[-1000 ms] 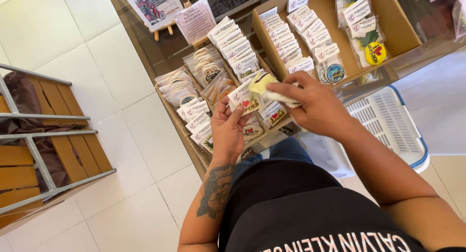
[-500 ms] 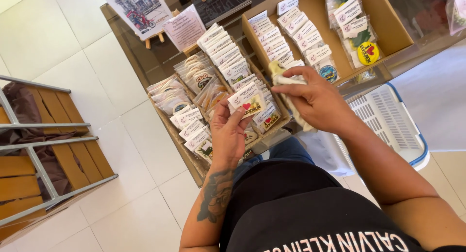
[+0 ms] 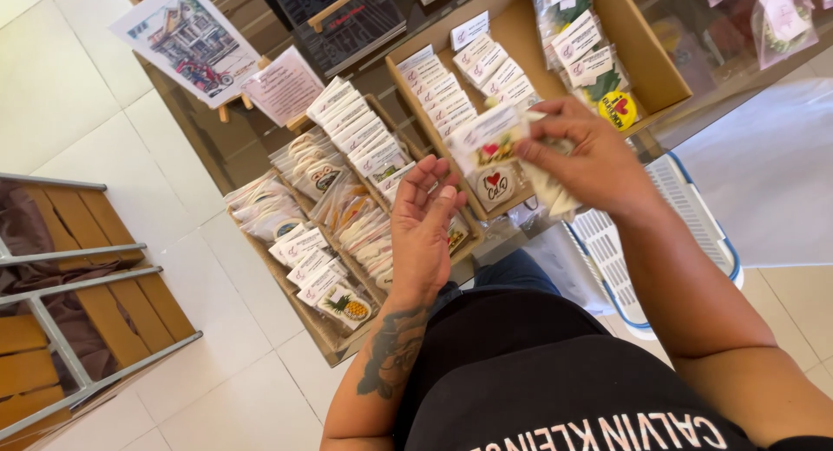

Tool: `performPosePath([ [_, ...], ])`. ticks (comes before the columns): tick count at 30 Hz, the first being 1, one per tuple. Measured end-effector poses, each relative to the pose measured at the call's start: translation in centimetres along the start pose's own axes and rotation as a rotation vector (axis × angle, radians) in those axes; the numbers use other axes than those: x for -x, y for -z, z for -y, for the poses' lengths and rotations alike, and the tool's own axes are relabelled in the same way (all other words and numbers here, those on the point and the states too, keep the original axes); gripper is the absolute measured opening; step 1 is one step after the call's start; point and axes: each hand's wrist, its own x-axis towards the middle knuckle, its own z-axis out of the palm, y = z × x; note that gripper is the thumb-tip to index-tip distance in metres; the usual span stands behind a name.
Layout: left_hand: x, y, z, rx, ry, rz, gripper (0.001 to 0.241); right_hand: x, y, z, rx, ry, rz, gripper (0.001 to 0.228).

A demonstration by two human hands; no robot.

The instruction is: Organizing and tidying small packaged souvenir patches in a display box at a store.

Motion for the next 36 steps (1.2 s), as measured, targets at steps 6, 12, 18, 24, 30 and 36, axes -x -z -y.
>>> performPosePath([
  [6,-2.0,-2.2,1.2,-0.18,-0.089,0.045,0.038,-3.2,3.6,-3.0,0.107,-0.068,-0.013,0.018],
  [12,-4.1,-3.3,1.9,-0.418,-0.187,0.044,0.037,-6.7,2.6,-3.9,0.072,-0.194,0.041,0.016],
  [18,-4.8,-3.7,3.2,-0.428,-0.163,0.031,0.032,-8.4,4.7,-7.9,0.181,-0.233,0.002,0.019],
  [24,-4.7,-4.1,3.8,-0.453,-0.167,0.032,0.03,-7.1,4.7,-6.1,0.197,-0.297,0.088,0.019],
  [30,-3.9,-3.7,3.7,-0.454,-0.18,0.028,0.029,-6.9,3.1,-8.9,0.543,-0.255,0.048,0.024],
  [36,-2.9,-2.7,2.4,-0.468,-0.193,0.02,0.028,-6.9,2.2,-8.2,0.657,-0.339,0.032,0.024],
])
